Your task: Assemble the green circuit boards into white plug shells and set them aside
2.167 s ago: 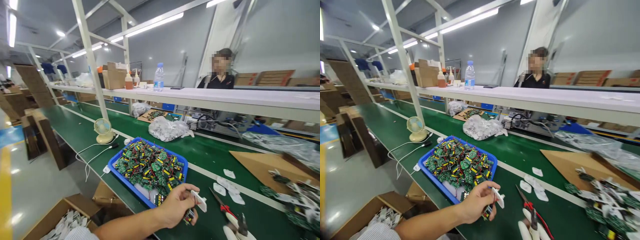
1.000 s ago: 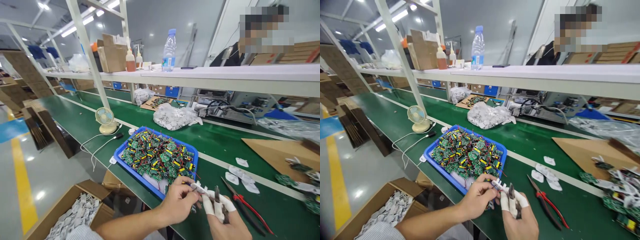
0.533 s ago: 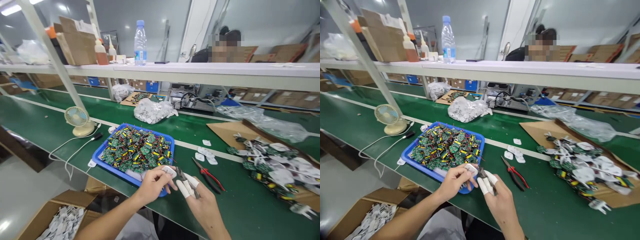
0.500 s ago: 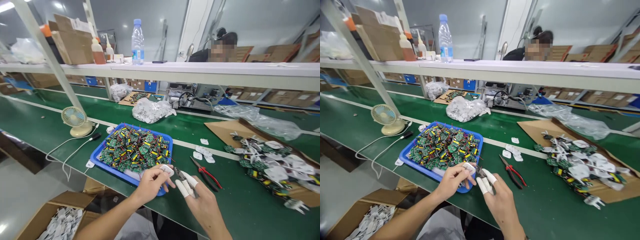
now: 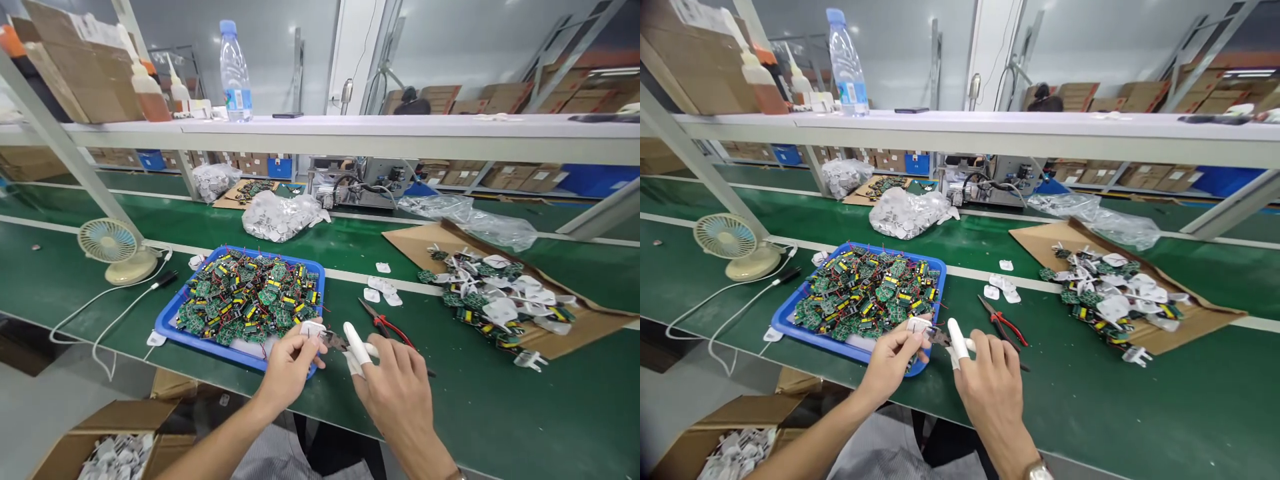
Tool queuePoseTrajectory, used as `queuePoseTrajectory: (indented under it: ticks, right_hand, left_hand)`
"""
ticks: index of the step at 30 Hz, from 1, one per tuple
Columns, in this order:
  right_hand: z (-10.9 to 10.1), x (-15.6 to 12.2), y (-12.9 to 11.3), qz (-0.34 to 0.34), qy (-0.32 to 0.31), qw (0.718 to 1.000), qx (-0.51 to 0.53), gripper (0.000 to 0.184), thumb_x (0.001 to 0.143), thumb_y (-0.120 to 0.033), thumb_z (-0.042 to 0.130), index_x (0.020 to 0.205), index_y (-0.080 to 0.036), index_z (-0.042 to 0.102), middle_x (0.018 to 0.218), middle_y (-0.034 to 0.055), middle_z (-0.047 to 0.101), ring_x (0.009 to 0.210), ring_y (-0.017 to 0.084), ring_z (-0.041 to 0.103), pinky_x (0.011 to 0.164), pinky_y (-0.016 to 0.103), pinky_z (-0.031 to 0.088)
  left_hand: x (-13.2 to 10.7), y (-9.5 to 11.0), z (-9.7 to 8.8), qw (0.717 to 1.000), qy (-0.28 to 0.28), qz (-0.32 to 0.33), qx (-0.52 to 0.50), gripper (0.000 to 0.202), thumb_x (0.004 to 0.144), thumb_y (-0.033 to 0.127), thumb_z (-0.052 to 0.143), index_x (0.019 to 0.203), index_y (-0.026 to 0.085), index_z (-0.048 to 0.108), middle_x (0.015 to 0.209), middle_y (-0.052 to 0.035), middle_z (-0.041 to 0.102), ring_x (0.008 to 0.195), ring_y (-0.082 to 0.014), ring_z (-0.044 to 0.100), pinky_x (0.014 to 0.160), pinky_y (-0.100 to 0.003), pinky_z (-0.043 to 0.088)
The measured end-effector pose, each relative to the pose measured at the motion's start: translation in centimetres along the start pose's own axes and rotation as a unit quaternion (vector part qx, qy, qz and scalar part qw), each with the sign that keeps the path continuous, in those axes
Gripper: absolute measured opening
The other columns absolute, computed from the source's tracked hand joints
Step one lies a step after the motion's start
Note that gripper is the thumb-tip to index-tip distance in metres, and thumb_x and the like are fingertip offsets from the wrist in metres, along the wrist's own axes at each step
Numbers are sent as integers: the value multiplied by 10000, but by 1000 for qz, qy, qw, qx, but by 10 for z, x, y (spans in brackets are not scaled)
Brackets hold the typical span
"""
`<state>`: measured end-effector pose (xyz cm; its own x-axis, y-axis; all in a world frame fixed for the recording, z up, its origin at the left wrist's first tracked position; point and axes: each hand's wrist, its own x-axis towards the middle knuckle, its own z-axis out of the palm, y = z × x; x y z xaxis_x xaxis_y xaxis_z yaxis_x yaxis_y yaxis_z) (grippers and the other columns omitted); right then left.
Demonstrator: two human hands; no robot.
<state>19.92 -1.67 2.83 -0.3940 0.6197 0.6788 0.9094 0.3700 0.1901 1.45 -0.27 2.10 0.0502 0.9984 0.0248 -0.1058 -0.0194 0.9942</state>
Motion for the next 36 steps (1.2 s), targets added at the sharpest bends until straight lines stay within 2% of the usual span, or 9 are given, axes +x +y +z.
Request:
queuePoseTrajectory:
  ticks: [2,6,11,15,21,23,25,27,36]
  right_hand:
    - [0,0,-2,0,-11,1000,-5,221,866,-113,567,672,-214,600,965,122,632,907,254,515,810,411,403]
    - [0,2,-5,5,-28,1000,-5,227,851,-94,563,660,-211,603,962,120,633,882,249,511,772,406,387]
    - [4,0,-1,6,-34,999,19,218,854,-115,558,664,-213,598,814,86,579,726,211,451,638,375,322]
    - [10,-6,0,48,-15,991,125,201,833,-87,519,694,-208,600,750,37,554,648,158,473,560,311,328]
    - [11,-8,-9,113,-147,890,416,212,958,-232,496,1058,-210,682,734,-28,594,575,109,518,508,223,415]
    - [11,-10,-2,106,-102,920,364,216,946,-240,512,1086,-208,672,809,3,627,657,135,555,572,252,446]
    - [11,-11,9,81,-25,964,253,167,901,-204,533,996,-211,669,899,48,647,759,173,574,636,297,438]
    - [8,-10,18,56,18,984,166,125,863,-159,538,889,-216,646,931,71,643,808,201,559,668,328,414]
    - [-6,3,2,-27,4,999,41,237,846,-97,562,636,-206,585,997,116,634,929,248,518,836,407,421]
  left_hand:
    - [-1,-3,1,1000,-12,2,26,481,918,558,595,724,146,749,1177,-134,700,701,-161,667,646,-286,553]
    - [-3,-10,1,996,-38,4,85,515,965,557,505,693,159,685,747,-48,643,591,-136,579,615,-265,476]
    - [-1,-9,-3,994,-47,19,93,547,975,583,457,626,179,573,696,-14,538,592,-133,522,584,-258,423]
    - [0,-8,-7,992,-49,49,109,572,992,589,411,603,192,546,659,-25,528,671,-169,524,642,-277,426]
    - [2,-7,-7,994,-64,58,71,602,1006,564,387,549,196,521,623,-32,539,661,-171,528,676,-290,434]
    - [1,-5,-8,993,-51,60,84,570,997,560,413,598,189,580,660,-36,568,662,-170,541,653,-283,437]
    - [1,-3,-10,992,-38,61,106,531,993,541,432,666,180,643,727,-49,614,680,-171,560,649,-279,443]
    - [1,-4,-12,990,-39,64,123,505,995,507,436,701,174,676,802,-64,656,704,-173,575,662,-281,450]
    - [-3,0,-9,973,-75,88,200,411,1016,325,409,715,186,652,772,-45,629,749,-183,583,687,-276,419]
